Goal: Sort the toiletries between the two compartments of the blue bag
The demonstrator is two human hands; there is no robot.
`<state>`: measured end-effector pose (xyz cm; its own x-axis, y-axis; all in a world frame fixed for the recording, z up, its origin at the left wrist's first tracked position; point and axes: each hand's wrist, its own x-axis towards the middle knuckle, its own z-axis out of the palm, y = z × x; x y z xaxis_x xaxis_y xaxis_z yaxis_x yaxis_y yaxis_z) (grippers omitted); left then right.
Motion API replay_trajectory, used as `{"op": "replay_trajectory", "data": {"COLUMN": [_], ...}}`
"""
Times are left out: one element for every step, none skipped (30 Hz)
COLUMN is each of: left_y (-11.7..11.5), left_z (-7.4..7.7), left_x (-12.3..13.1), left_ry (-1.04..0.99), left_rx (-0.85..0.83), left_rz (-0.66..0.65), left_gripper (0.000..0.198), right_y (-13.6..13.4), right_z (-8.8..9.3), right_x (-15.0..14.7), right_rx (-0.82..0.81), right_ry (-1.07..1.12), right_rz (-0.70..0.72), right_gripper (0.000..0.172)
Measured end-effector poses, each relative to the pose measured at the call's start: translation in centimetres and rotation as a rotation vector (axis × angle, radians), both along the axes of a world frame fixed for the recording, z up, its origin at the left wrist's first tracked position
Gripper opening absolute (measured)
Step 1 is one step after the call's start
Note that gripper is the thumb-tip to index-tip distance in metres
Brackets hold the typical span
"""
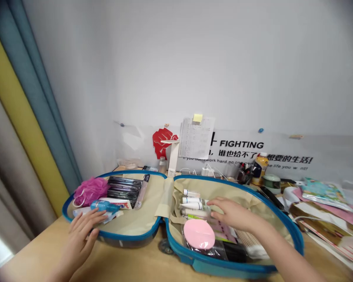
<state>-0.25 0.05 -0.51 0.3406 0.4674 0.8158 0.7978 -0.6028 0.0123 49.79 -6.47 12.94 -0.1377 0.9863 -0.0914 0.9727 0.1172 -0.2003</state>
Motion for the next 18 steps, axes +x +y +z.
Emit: {"op": "replay_trajectory", "data": {"left_y": [-0.1, -0.3, -0.4, -0.6, -0.7, -0.8, -0.8, -0.9, -1.0, -1.1, -1.2, -1.3, -1.4, -1.5, -1.6, -1.7, -1.7, -1.8], "left_z": [-0.2, -0.4, -0.6, -0.8, -0.9, -1.0, -1.0, -0.9, -0.8, -0.6, -0.5, -0.3, -0.1, 0.1, 0.2, 0.3, 0.4, 0.5], "left_x": [0.0, 0.0, 0.0, 0.0, 0.0, 0.0, 0.0, 0.0, 0.0, 0.0, 0.0, 0.1, 0.2, 0.3, 0.4, 0.5, 0.6, 0.7], "left_ry": [-0.004, -0.012, -0.017, -0.020, -0.022, -0.021, -0.018, -0.015, -0.014, -0.013, -0.013, -0.014, -0.018, -0.022, -0.028, -0.033, -0.039, -0.044], "left_rx": [0.005, 0.007, 0.004, -0.002, -0.007, -0.010, -0.009, -0.006, -0.004, -0.006, -0.010, -0.019, -0.027, -0.035, -0.044, -0.050, -0.055, -0.060], "left_rz": [-0.002, 0.000, 0.002, 0.006, 0.008, 0.008, 0.006, 0.005, 0.004, 0.002, -0.001, -0.003, -0.003, -0.004, -0.002, 0.000, 0.001, 0.000], "left_gripper": [0.026, 0.025, 0.025, 0.024, 0.023, 0.022, 0.021, 0.020, 0.019, 0.018, 0.017, 0.016, 0.016, 0.016, 0.016, 0.016, 0.016, 0.016], "right_y": [1.2, 2.5, 3.7, 4.9, 6.1, 7.2, 8.2, 9.2, 9.9, 10.6, 11.2, 11.6, 12.0, 12.2, 12.4, 12.5, 12.6, 12.7], "right_z": [0.1, 0.1, -0.1, -0.3, -0.6, -1.0, -1.3, -1.7, -2.0, -2.3, -2.6, -2.8, -3.1, -3.3, -3.5, -3.6, -3.8, -4.0], "right_x": [-0.1, -0.1, 0.0, 0.1, 0.1, 0.1, 0.1, 0.1, 0.1, 0.0, 0.0, 0.0, 0.0, 0.0, 0.0, 0.0, -0.1, -0.1], "right_rx": [-0.020, -0.032, -0.038, -0.041, -0.043, -0.042, -0.041, -0.041, -0.043, -0.044, -0.045, -0.045, -0.045, -0.045, -0.042, -0.036, -0.024, -0.008], "right_ry": [-0.014, -0.024, -0.034, -0.046, -0.057, -0.067, -0.075, -0.080, -0.083, -0.085, -0.084, -0.082, -0.078, -0.074, -0.070, -0.066, -0.063, -0.062], "right_rz": [0.004, 0.006, 0.008, 0.009, 0.009, 0.010, 0.012, 0.018, 0.025, 0.034, 0.043, 0.052, 0.059, 0.067, 0.074, 0.081, 0.085, 0.089], "right_gripper": [0.050, 0.048, 0.046, 0.045, 0.045, 0.045, 0.045, 0.044, 0.043, 0.041, 0.040, 0.038, 0.038, 0.037, 0.035, 0.034, 0.032, 0.030]}}
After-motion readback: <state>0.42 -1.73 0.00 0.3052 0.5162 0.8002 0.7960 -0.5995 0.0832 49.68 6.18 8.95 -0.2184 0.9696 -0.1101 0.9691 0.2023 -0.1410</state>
